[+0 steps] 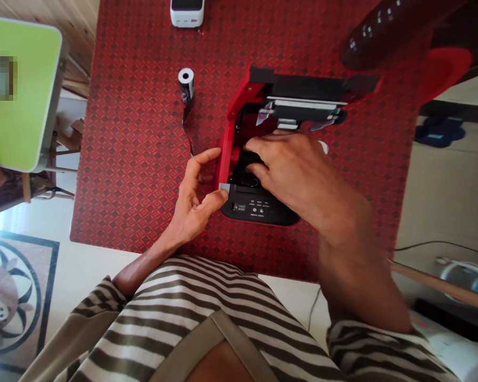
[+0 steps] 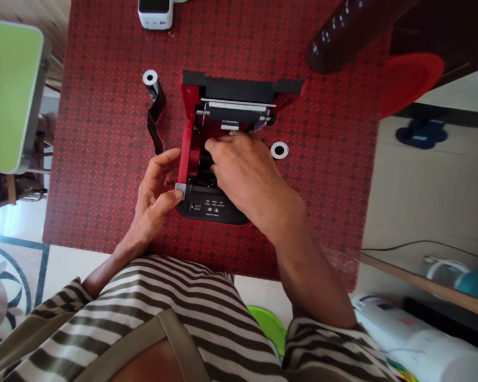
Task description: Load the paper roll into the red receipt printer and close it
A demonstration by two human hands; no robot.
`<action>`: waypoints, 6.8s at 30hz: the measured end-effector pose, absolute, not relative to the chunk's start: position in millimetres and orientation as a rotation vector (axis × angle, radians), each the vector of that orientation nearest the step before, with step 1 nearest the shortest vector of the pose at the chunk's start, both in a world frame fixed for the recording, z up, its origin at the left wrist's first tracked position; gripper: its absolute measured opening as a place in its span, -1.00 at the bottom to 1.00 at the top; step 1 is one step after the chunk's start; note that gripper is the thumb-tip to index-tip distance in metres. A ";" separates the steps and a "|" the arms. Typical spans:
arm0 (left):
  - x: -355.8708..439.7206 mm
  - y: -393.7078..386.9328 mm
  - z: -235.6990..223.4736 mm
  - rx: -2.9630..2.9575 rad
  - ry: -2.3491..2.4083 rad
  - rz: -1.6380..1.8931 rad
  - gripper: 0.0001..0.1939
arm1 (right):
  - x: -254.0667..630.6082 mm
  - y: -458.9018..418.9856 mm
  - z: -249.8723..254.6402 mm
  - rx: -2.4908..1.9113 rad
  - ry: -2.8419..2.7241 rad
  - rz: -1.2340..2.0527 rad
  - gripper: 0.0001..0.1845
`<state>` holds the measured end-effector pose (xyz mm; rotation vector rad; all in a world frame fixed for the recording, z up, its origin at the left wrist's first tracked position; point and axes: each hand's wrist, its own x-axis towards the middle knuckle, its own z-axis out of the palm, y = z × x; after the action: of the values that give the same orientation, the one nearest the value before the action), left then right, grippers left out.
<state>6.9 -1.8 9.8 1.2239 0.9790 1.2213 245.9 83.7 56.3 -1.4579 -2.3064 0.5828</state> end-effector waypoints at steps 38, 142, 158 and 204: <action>26.0 73.6 69.1 1.744 1.179 1.244 -0.33 | 268.7 -25.6 97.4 -1.219 -2.052 0.254 -0.43; 7.4 -4.2 0.3 1.467 1.115 1.203 -0.29 | 246.8 89.0 66.0 -1.384 -2.666 0.237 -0.84; 0.4 -3.1 -2.2 1.524 1.130 1.149 -0.25 | 271.0 26.7 127.3 -1.299 -2.254 0.116 -0.77; 1.3 4.9 -12.4 1.426 1.048 1.301 -0.24 | 320.6 51.4 8.1 -1.578 -1.225 0.615 -0.54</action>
<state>1.3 4.9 -12.4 1.4262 1.0481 1.3014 320.6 51.4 8.1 -1.5777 -1.2247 0.6146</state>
